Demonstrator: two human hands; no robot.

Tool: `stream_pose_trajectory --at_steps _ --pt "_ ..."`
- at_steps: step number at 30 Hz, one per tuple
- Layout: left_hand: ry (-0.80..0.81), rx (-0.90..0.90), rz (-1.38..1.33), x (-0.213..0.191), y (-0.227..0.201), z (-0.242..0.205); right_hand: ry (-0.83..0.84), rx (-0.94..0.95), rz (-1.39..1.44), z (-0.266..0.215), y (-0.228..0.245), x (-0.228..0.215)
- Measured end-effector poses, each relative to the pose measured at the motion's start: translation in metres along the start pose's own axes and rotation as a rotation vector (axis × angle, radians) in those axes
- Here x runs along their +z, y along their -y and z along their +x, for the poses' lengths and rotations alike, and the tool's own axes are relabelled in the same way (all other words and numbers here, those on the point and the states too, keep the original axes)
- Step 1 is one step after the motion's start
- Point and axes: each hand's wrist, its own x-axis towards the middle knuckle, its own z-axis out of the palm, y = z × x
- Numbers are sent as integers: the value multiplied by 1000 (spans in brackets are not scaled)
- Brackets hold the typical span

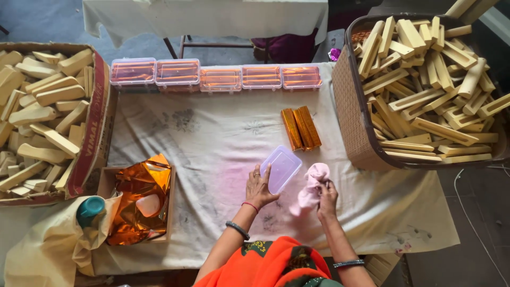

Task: Wrapping wooden sticks in copper-colored foil and placing them into clear plastic containers.

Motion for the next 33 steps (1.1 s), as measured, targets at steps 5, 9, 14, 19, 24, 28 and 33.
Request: stream_pose_trajectory --at_steps 5,9,14,19,24,28,33 --pt "149 -170 -992 42 34 15 73 -298 -123 -26 34 35" --pt "296 -375 -1292 4 20 -16 316 -916 -753 -81 79 118" --pt "275 -333 -1452 -13 15 -50 175 -549 -758 -50 96 152" --pt "197 -343 -1553 -13 12 -53 263 -831 -736 -54 89 154" --pt "170 -357 -1584 -14 18 -48 388 -720 -570 -98 110 150" --pt "300 -226 -1516 -21 17 -53 194 -936 -764 -42 109 152" --pt "464 -19 -1595 -41 14 -65 163 -576 -624 52 82 140"
